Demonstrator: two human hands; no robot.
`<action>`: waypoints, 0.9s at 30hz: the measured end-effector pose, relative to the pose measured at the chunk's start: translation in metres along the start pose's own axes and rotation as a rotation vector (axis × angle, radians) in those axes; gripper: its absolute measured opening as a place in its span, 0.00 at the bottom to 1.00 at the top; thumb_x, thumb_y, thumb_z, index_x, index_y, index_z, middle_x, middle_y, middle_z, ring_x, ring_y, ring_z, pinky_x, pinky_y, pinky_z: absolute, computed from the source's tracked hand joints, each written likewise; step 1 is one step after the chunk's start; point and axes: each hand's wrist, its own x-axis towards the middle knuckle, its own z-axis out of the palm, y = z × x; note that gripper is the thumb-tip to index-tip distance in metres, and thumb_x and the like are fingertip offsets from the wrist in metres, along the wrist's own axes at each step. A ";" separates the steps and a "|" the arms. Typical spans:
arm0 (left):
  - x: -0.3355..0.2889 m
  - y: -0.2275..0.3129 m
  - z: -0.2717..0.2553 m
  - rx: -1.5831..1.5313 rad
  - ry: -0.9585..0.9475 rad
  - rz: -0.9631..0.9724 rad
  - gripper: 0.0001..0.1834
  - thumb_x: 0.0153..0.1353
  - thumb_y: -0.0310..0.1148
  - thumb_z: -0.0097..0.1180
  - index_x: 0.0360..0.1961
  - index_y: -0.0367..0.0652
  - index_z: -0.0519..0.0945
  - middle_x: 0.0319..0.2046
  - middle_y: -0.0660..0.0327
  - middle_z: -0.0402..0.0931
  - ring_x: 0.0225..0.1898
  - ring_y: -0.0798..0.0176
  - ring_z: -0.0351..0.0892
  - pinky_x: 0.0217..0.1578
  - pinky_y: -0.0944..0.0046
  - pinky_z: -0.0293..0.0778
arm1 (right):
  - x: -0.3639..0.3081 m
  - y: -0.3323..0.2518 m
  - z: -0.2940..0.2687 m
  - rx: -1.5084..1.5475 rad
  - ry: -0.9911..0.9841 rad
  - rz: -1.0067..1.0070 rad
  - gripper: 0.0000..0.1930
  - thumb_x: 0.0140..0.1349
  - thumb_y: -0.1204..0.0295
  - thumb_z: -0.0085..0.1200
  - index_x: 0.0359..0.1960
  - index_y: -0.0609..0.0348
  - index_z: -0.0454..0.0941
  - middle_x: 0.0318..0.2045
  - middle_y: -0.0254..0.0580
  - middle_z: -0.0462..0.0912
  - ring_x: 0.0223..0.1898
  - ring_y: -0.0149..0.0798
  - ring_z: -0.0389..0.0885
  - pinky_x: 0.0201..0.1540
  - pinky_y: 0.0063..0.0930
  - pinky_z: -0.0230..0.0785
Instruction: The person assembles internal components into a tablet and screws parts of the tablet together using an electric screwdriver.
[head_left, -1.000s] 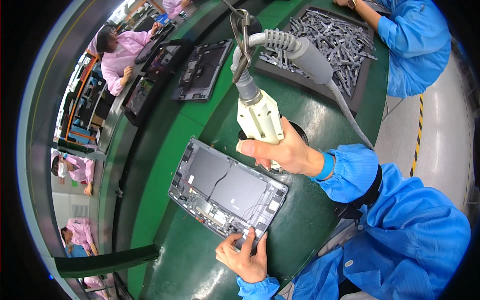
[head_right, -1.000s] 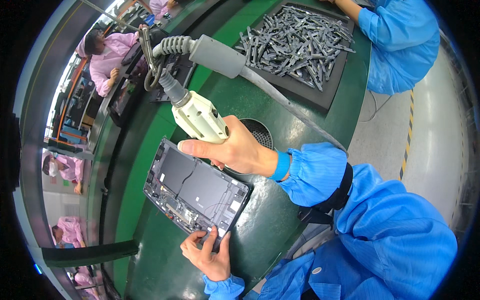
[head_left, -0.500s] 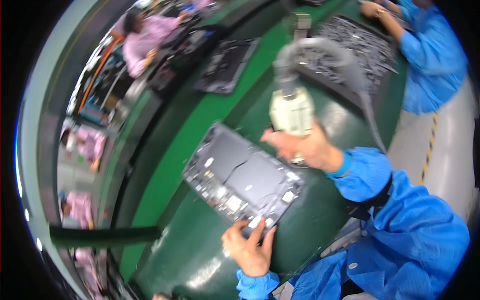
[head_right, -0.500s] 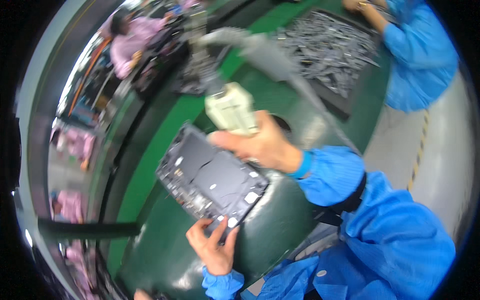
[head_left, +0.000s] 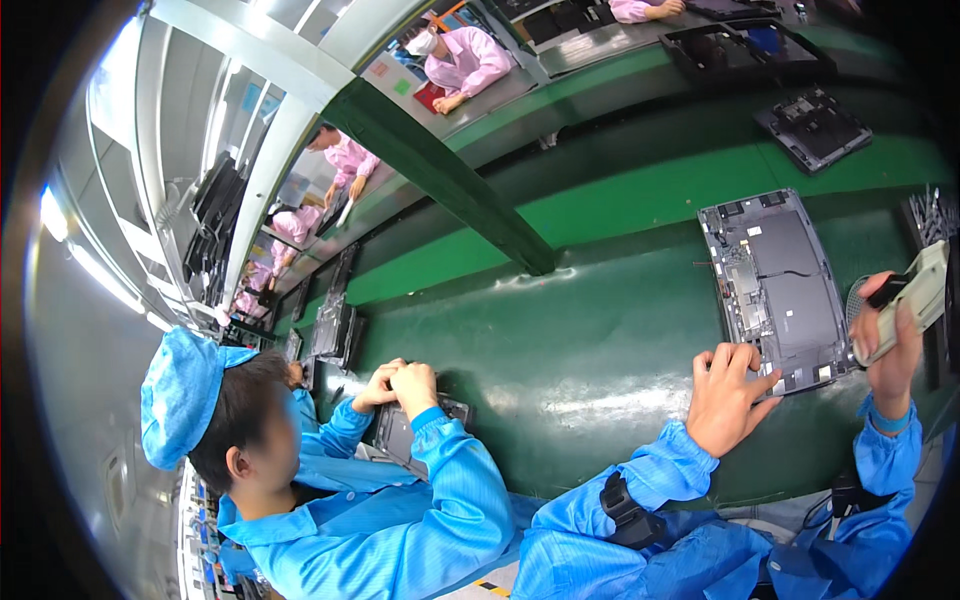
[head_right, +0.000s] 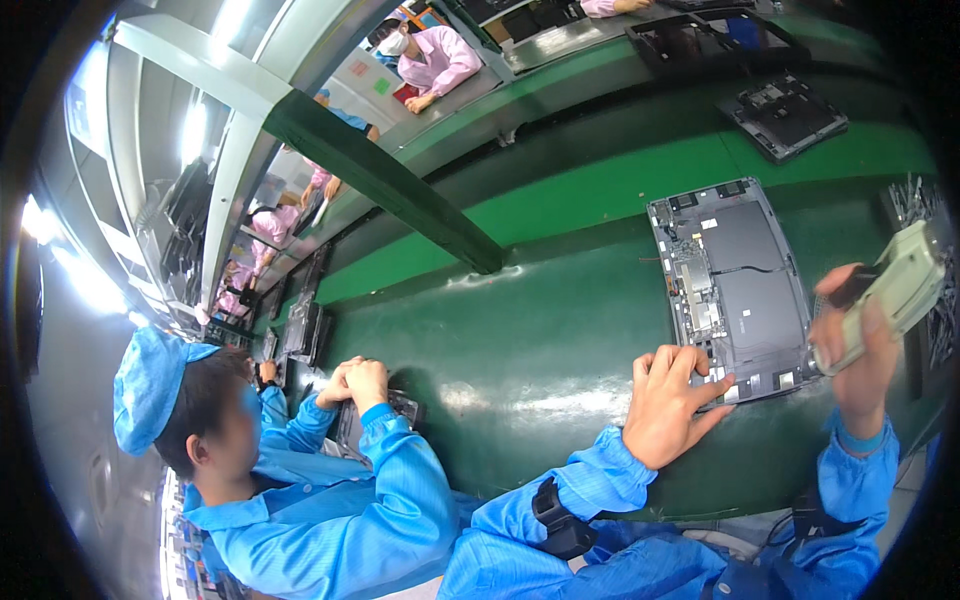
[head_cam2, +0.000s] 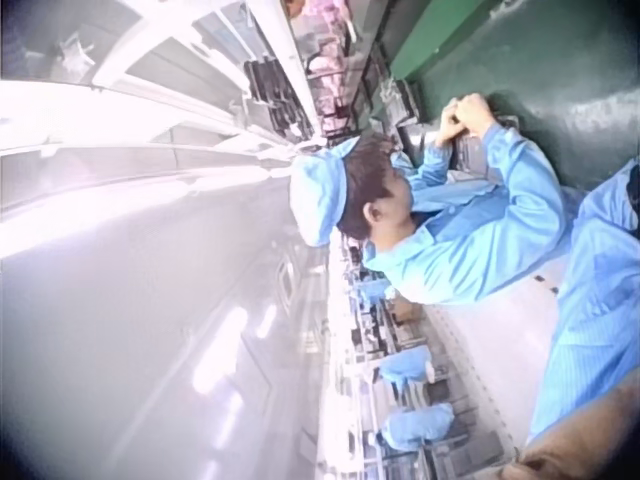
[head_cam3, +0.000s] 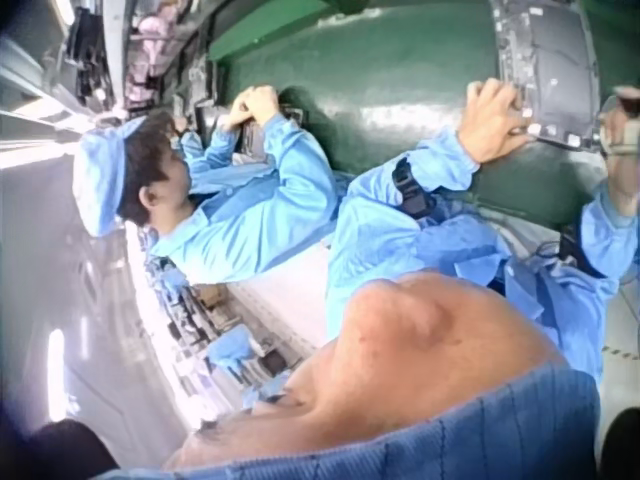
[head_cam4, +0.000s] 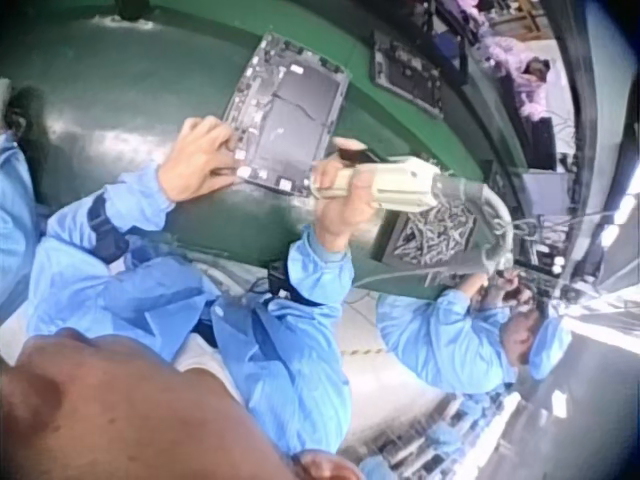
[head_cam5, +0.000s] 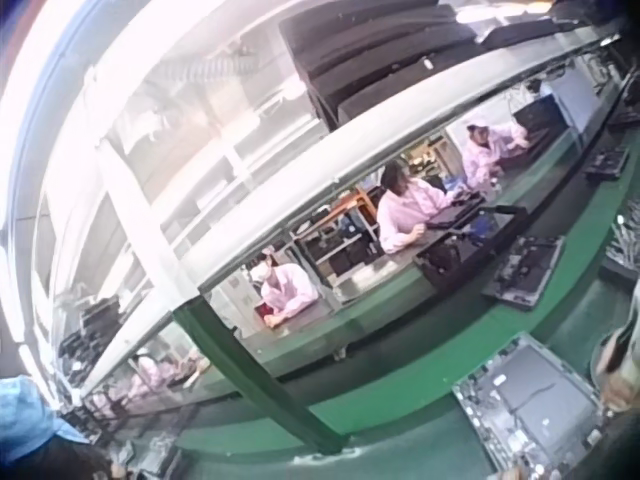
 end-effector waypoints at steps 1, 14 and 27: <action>0.000 0.001 0.001 0.002 0.000 0.004 0.18 0.42 0.35 0.68 0.39 0.51 0.84 0.38 0.64 0.66 0.44 0.59 0.65 0.44 0.54 0.58 | -0.003 0.003 0.008 -0.055 -0.052 0.009 0.25 0.66 0.50 0.42 0.42 0.67 0.68 0.12 0.27 0.64 0.13 0.22 0.62 0.22 0.18 0.57; 0.012 -0.007 -0.017 0.067 -0.052 0.005 0.18 0.37 0.34 0.71 0.35 0.52 0.85 0.35 0.63 0.68 0.41 0.56 0.67 0.45 0.56 0.60 | -0.004 0.002 0.066 -0.051 -0.069 0.192 0.38 0.53 0.42 0.57 0.39 0.76 0.71 0.12 0.36 0.70 0.15 0.28 0.70 0.26 0.24 0.70; 0.014 0.000 -0.011 0.046 -0.089 -0.012 0.19 0.37 0.33 0.70 0.36 0.51 0.85 0.36 0.64 0.68 0.42 0.58 0.66 0.45 0.54 0.59 | -0.004 0.005 0.060 -0.066 -0.082 0.225 0.36 0.56 0.43 0.55 0.39 0.75 0.71 0.12 0.35 0.70 0.14 0.27 0.68 0.26 0.24 0.68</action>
